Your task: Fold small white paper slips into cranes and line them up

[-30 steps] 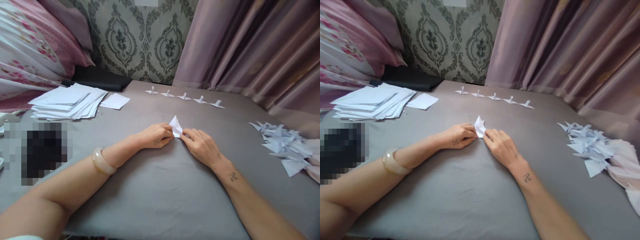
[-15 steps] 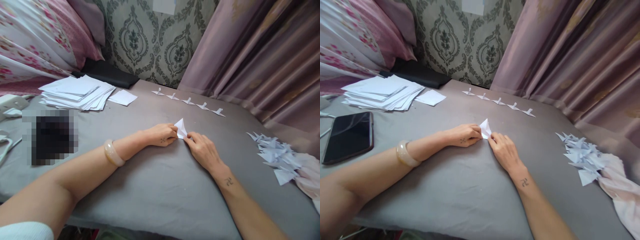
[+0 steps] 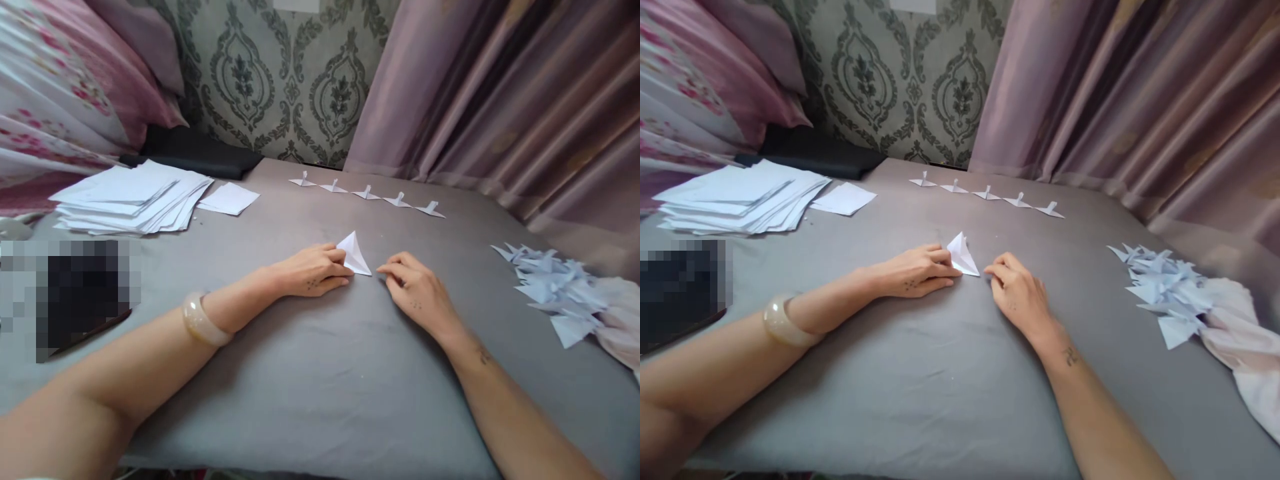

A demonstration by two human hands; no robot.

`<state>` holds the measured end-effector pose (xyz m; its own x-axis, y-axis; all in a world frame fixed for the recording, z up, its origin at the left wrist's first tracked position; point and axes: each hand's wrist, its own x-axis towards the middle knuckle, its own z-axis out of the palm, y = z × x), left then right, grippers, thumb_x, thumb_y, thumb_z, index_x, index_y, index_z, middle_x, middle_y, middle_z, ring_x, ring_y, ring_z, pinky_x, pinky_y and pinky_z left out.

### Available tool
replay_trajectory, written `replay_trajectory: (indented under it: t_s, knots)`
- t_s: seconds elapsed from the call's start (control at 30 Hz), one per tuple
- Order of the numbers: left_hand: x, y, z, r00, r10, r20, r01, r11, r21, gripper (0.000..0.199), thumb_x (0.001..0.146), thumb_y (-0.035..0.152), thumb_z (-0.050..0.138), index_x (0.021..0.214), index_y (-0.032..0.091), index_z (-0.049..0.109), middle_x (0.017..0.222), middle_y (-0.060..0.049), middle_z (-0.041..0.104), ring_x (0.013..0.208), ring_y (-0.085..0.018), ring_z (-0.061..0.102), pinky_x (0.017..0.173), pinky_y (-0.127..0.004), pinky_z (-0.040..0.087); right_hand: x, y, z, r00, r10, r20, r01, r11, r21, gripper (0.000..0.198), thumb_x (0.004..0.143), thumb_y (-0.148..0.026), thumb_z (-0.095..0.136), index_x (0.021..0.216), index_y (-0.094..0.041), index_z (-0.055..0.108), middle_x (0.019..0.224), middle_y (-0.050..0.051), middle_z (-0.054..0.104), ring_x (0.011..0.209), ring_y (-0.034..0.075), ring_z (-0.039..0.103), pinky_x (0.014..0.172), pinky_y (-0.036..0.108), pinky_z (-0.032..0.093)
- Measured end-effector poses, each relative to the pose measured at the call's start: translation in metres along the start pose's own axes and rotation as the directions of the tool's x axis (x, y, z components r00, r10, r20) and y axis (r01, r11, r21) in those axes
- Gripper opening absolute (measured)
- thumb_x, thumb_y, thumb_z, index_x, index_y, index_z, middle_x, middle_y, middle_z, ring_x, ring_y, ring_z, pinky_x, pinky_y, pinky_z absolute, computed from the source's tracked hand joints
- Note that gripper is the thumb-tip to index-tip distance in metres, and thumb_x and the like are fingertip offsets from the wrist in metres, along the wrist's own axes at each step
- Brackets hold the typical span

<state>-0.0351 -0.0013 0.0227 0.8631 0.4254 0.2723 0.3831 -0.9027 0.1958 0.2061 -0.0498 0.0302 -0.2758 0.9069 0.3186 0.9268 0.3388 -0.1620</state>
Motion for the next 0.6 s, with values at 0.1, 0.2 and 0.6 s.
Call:
replay_trajectory:
  t_s: [0.1,0.2,0.6]
  knots:
    - [0.003,0.0,0.002,1.0,-0.013,0.016,0.014,1.0,-0.006,0.039,0.097,0.037,0.036,0.123,0.021,0.061,0.095,-0.01,0.055,0.086,-0.02,0.049,0.084,-0.032,0.04,0.003,0.008,0.0,0.987,0.159,-0.024,-0.155,0.981,0.116,0.026,0.08,-0.013,0.05,0.089,-0.026,0.07,0.097,-0.001,0.065,0.072,0.013,0.058,0.06,0.026,0.039]
    - [0.008,0.001,0.003,0.999,-0.03,0.034,0.03,0.999,0.011,0.042,0.096,0.042,0.035,0.126,0.024,0.058,0.094,-0.01,0.053,0.085,-0.02,0.047,0.084,-0.034,0.041,0.005,0.011,0.004,0.975,0.222,-0.004,-0.217,0.955,0.202,0.026,0.078,-0.012,0.05,0.086,-0.025,0.071,0.096,0.0,0.066,0.071,0.013,0.058,0.064,0.027,0.042]
    - [0.004,0.009,0.011,0.981,-0.155,-0.118,0.175,0.967,0.185,0.03,0.097,0.029,0.034,0.097,0.018,0.062,0.089,-0.007,0.064,0.079,-0.016,0.059,0.069,-0.025,0.045,0.009,-0.014,0.022,0.982,0.18,0.048,-0.184,0.886,0.425,0.012,0.081,-0.031,0.058,0.083,-0.023,0.067,0.085,0.002,0.065,0.072,0.015,0.058,0.067,0.028,0.043]
